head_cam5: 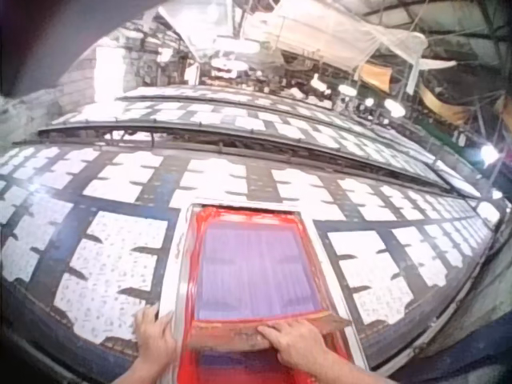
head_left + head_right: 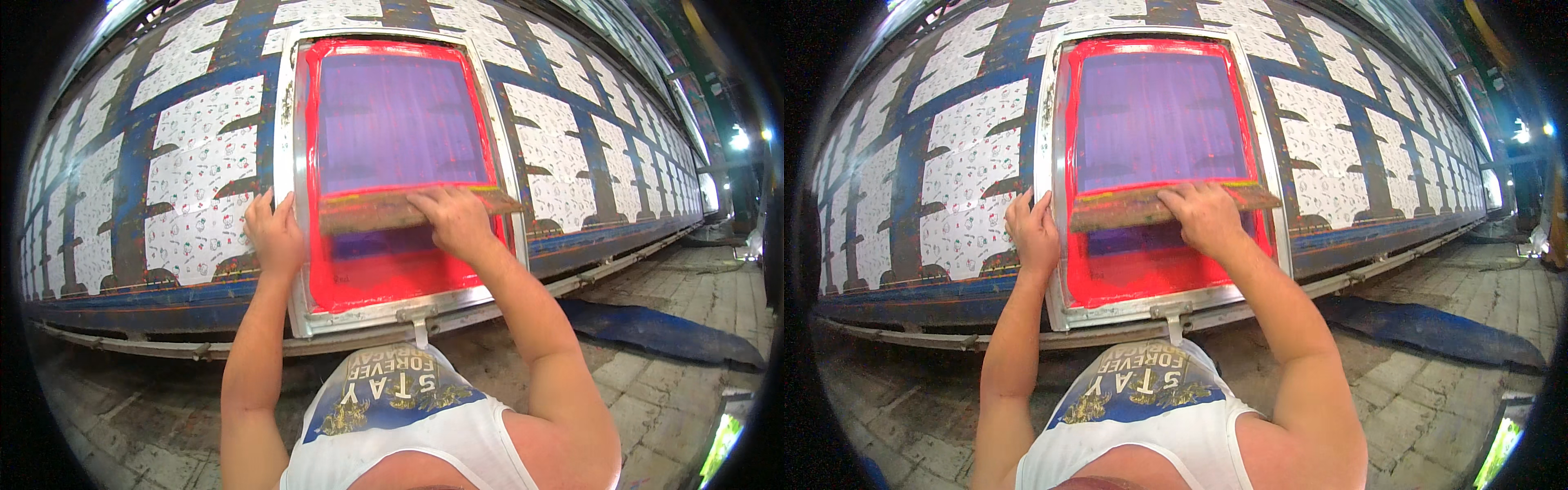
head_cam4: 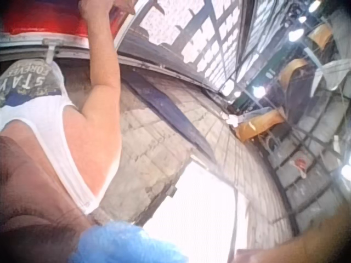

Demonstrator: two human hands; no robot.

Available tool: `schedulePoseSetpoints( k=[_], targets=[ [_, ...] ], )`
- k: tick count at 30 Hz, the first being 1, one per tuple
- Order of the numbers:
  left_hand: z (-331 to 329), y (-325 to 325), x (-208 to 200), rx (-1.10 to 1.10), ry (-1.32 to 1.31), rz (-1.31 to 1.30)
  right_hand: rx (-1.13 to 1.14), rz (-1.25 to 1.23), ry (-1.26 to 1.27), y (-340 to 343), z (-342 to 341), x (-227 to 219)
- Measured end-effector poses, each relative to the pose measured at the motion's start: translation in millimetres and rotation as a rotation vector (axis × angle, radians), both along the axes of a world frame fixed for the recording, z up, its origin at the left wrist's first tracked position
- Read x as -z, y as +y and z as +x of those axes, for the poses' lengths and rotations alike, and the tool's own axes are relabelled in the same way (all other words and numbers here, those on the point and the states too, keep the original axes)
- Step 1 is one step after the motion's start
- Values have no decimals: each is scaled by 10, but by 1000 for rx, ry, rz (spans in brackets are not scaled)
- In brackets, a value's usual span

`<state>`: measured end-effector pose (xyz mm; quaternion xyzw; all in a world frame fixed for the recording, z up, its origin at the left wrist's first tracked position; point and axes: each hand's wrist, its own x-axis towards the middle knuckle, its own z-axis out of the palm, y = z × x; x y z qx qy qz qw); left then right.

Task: The person performs screen printing by repeatedly pulling a squeegee across a red-framed screen to transfer purple ink onto a patterned fabric laid on a flat table. The person repositions the screen and repeats the stroke multiple times across the same area.

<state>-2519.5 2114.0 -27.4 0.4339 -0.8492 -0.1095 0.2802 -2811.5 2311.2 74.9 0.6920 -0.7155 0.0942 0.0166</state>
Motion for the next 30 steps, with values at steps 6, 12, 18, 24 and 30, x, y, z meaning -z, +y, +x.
schedulePoseSetpoints(
  k=[6, 12, 18, 24, 30],
  targets=[
    [-28, 10, -56, 14, -24, -18, 42, 57, 68, -1141, -837, 153],
    [-47, 25, -116, 6, -67, 26, 48, 46, 105, -2243, -1620, 269],
    [-50, 33, -173, 8, -83, 66, 101, 91, 76, -3010, -2097, 208],
    [-75, 48, -209, -9, -96, 81, 139, 86, 116, -3400, -2371, 155],
    [-83, 43, -249, -4, -108, 91, 68, 96, 115, -3527, -2539, 195]
  ],
)
